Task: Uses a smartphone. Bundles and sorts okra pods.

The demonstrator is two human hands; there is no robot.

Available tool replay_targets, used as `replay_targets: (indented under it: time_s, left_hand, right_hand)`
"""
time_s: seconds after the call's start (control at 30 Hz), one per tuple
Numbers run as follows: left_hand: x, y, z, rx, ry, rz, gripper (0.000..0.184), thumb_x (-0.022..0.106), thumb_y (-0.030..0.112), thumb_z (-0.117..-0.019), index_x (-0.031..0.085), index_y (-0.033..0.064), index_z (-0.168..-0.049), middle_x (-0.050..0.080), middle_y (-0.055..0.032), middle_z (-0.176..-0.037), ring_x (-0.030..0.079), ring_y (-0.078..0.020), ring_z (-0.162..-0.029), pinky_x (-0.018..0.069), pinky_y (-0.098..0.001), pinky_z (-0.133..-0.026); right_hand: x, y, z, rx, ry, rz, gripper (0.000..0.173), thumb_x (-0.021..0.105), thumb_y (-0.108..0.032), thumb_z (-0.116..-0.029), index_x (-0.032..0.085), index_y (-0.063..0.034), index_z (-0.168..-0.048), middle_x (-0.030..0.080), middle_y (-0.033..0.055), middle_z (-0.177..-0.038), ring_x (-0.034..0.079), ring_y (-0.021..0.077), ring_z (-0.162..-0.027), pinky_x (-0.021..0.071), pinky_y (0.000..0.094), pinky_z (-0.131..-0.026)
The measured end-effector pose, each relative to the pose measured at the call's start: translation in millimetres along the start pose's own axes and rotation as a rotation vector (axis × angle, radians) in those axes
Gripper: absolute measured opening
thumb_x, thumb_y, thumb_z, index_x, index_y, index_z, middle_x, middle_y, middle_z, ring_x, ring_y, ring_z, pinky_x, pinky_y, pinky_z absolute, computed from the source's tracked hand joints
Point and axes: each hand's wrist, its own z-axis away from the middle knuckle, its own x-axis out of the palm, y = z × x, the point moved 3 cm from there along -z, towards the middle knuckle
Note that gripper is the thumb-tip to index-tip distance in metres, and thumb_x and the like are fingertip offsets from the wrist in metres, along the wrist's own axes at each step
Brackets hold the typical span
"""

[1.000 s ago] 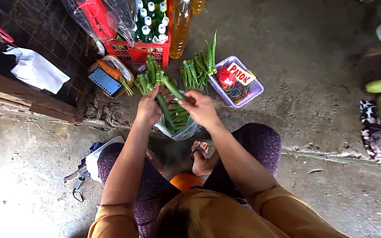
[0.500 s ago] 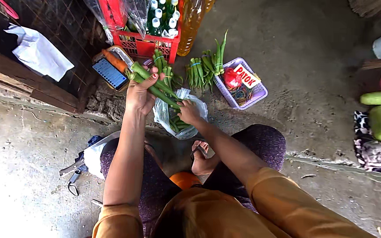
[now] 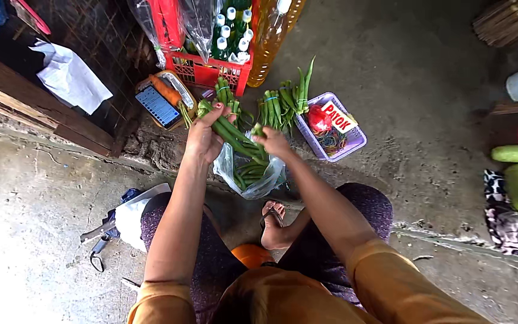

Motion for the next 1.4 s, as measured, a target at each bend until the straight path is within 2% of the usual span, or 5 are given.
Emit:
replay_targets:
  time_s: [0.3, 0.57, 0.87, 1.17, 1.4]
  left_hand:
    - [20.9, -36.5, -1.9, -0.145, -0.298, 0.002, 0.067, 0.021, 0.068, -0.1032, 0.055, 0.019, -0.134, 0.068, -0.0066, -0.117, 0.067, -0.0197, -0.108, 0.057, -0.0407, -0.092]
    - [13.3, -47.7, -11.0, -0.13, -0.208, 0.085, 0.034, 0.045, 0.038, -0.1091, 0.057, 0.0119, -0.128, 0.07, -0.0094, -0.11, 0.07, -0.0196, -0.101, 0.0596, -0.0387, -0.088]
    - [6.3, -17.7, -4.0, 0.04, -0.193, 0.038, 0.01, 0.054, 0.01, -0.1029, 0.061, 0.0052, -0.109, 0.072, -0.0124, -0.094, 0.072, -0.0218, -0.081, 0.0629, -0.0375, -0.075]
    - [-2.0, 6.2, -5.9, 0.147, -0.1, 0.055, 0.007, 0.058, 0.008, -0.1028, 0.06, 0.0063, -0.109, 0.069, -0.0119, -0.092, 0.072, -0.0289, -0.086, 0.0626, -0.0491, -0.08]
    - [-3.2, 0.0, -6.2, 0.13, -0.053, 0.031, 0.011, 0.057, 0.013, -0.1046, 0.06, 0.0036, -0.111, 0.071, -0.0144, -0.097, 0.073, -0.026, -0.086, 0.0635, -0.0416, -0.078]
  right_hand:
    - [-65.5, -147.2, 39.9, -0.205, -0.101, -0.238, 0.028, 0.073, -0.022, -0.0963, 0.068, -0.0014, -0.114, 0.07, 0.0126, -0.104, 0.068, 0.0188, -0.092, 0.0562, 0.0414, -0.087]
    - [-54.5, -147.7, 54.1, -0.247, -0.081, 0.012, 0.04, 0.054, -0.021, -0.1068, 0.056, -0.0012, -0.142, 0.055, 0.0194, -0.142, 0.054, 0.0291, -0.131, 0.0429, 0.0454, -0.111]
    - [-59.7, -115.8, 56.1, -0.501, 0.222, -0.367, 0.021, 0.068, -0.016, -0.0961, 0.073, -0.005, -0.112, 0.063, 0.0103, -0.127, 0.064, 0.0152, -0.108, 0.0567, 0.0295, -0.088]
    - [118.4, 21.2, 50.2, 0.052, -0.277, 0.133, 0.031, 0.073, -0.024, -0.0965, 0.069, 0.0042, -0.109, 0.064, 0.0266, -0.115, 0.064, 0.0418, -0.108, 0.0517, 0.0591, -0.095]
    - [13.0, 8.1, 51.2, 0.123, -0.045, -0.396, 0.027, 0.057, -0.017, -0.1046, 0.059, 0.0031, -0.122, 0.065, 0.0141, -0.104, 0.066, 0.019, -0.078, 0.0591, 0.0377, -0.072]
